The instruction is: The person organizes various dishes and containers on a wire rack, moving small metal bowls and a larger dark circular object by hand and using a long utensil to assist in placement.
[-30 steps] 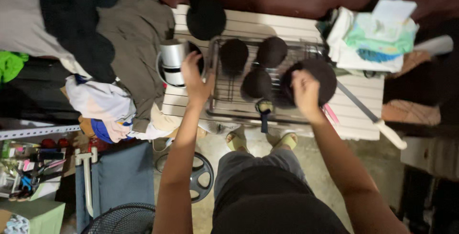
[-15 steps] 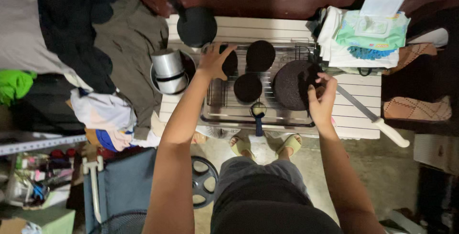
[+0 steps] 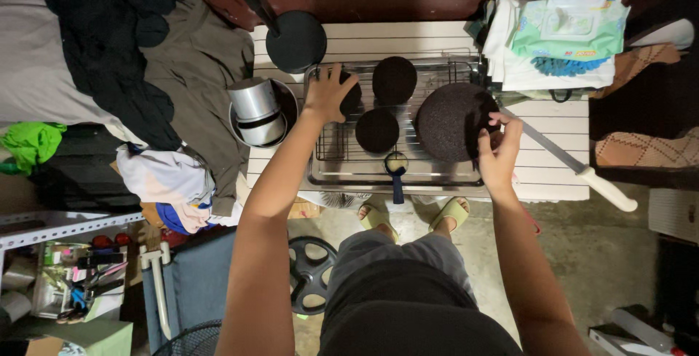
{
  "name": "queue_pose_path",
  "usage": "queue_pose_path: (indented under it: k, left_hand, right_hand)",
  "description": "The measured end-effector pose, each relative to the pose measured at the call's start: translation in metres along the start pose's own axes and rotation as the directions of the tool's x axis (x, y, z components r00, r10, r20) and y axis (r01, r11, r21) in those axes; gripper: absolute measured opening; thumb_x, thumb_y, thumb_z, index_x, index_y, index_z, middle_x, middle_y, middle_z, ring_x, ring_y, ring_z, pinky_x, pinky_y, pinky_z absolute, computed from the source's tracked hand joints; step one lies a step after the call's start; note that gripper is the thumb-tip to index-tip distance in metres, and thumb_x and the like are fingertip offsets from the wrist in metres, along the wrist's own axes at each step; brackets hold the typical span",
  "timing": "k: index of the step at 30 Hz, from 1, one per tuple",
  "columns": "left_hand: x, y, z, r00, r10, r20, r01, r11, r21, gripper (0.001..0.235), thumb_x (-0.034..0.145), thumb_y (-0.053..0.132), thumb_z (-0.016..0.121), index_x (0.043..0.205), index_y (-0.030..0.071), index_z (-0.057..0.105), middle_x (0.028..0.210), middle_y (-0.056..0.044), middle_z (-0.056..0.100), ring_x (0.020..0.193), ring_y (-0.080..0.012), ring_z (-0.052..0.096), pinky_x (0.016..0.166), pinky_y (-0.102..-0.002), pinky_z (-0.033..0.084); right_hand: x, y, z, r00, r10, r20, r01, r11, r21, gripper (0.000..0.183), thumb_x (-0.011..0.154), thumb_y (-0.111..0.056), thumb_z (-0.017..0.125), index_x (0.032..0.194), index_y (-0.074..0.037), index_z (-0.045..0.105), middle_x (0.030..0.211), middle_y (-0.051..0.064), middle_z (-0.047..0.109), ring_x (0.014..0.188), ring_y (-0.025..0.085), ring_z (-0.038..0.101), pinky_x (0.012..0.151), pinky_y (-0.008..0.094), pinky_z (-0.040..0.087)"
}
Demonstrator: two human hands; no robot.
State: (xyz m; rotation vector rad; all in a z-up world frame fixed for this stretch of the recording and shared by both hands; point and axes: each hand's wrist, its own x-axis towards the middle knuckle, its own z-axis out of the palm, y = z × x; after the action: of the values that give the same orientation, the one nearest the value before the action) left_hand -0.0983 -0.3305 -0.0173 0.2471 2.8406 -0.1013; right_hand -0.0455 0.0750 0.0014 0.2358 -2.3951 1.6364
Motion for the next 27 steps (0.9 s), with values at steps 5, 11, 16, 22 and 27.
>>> queue_pose_path:
  k: [5, 11, 16, 22, 27]
  left_hand:
    - [0.001, -0.015, -0.014, 0.999, 0.032, -0.026, -0.034, 0.994, -0.104, 0.11, 0.054, 0.036, 0.097, 0.148, 0.03, 0.041, 0.147, -0.021, 0.036, 0.131, -0.049, 0.041, 0.1, -0.061, 0.045]
    - [0.017, -0.045, -0.034, 1.0, 0.013, 0.02, -0.007, 0.964, -0.267, 0.107, 0.053, 0.034, 0.096, 0.146, 0.03, 0.044, 0.142, -0.022, 0.042, 0.127, -0.0494, 0.048, 0.101, -0.06, 0.045]
    - [0.044, -0.054, -0.029, 1.0, 0.019, -0.008, -0.02, 0.996, -0.082, 0.111, 0.05, 0.036, 0.1, 0.145, 0.031, 0.042, 0.139, -0.022, 0.041, 0.124, -0.0515, 0.047, 0.099, -0.065, 0.039]
    - [0.042, -0.038, -0.033, 0.997, -0.033, 0.071, 0.037, 0.997, -0.062, 0.125, 0.05, 0.041, 0.1, 0.154, 0.032, 0.033, 0.153, -0.022, 0.034, 0.137, -0.0518, 0.037, 0.11, -0.081, 0.021]
    - [0.044, 0.005, -0.063, 0.994, 0.106, -0.011, -0.105, 0.955, -0.279, 0.152, 0.039, 0.048, 0.103, 0.16, 0.035, 0.011, 0.167, -0.02, 0.009, 0.151, -0.0502, 0.016, 0.108, -0.083, 0.012]
  right_hand:
    - [-0.006, 0.003, -0.002, 1.0, -0.016, 0.008, 0.016, 1.0, 0.024, 0.033, 0.097, 0.011, 0.061, 0.127, -0.001, 0.055, 0.119, 0.006, 0.049, 0.073, 0.007, 0.045, 0.063, 0.022, 0.038]
    - [-0.014, 0.0, -0.007, 0.996, 0.08, -0.038, -0.076, 0.993, 0.087, 0.03, 0.098, 0.01, 0.059, 0.125, -0.001, 0.052, 0.121, 0.005, 0.05, 0.069, 0.007, 0.046, 0.059, 0.022, 0.037]
    - [-0.025, -0.002, -0.008, 0.991, 0.129, -0.04, -0.12, 0.976, 0.183, 0.032, 0.1, 0.01, 0.055, 0.129, -0.001, 0.048, 0.122, 0.005, 0.048, 0.072, 0.006, 0.049, 0.059, 0.021, 0.041]
    - [-0.03, -0.001, -0.012, 0.99, 0.107, -0.088, -0.096, 0.989, 0.114, 0.029, 0.101, 0.011, 0.056, 0.126, -0.001, 0.048, 0.125, 0.007, 0.049, 0.071, 0.008, 0.047, 0.061, 0.024, 0.039]
    - [-0.023, -0.001, -0.019, 0.991, 0.104, -0.085, -0.095, 0.99, 0.104, 0.032, 0.098, 0.011, 0.055, 0.127, 0.0, 0.049, 0.123, 0.007, 0.048, 0.073, 0.008, 0.051, 0.063, 0.023, 0.04]
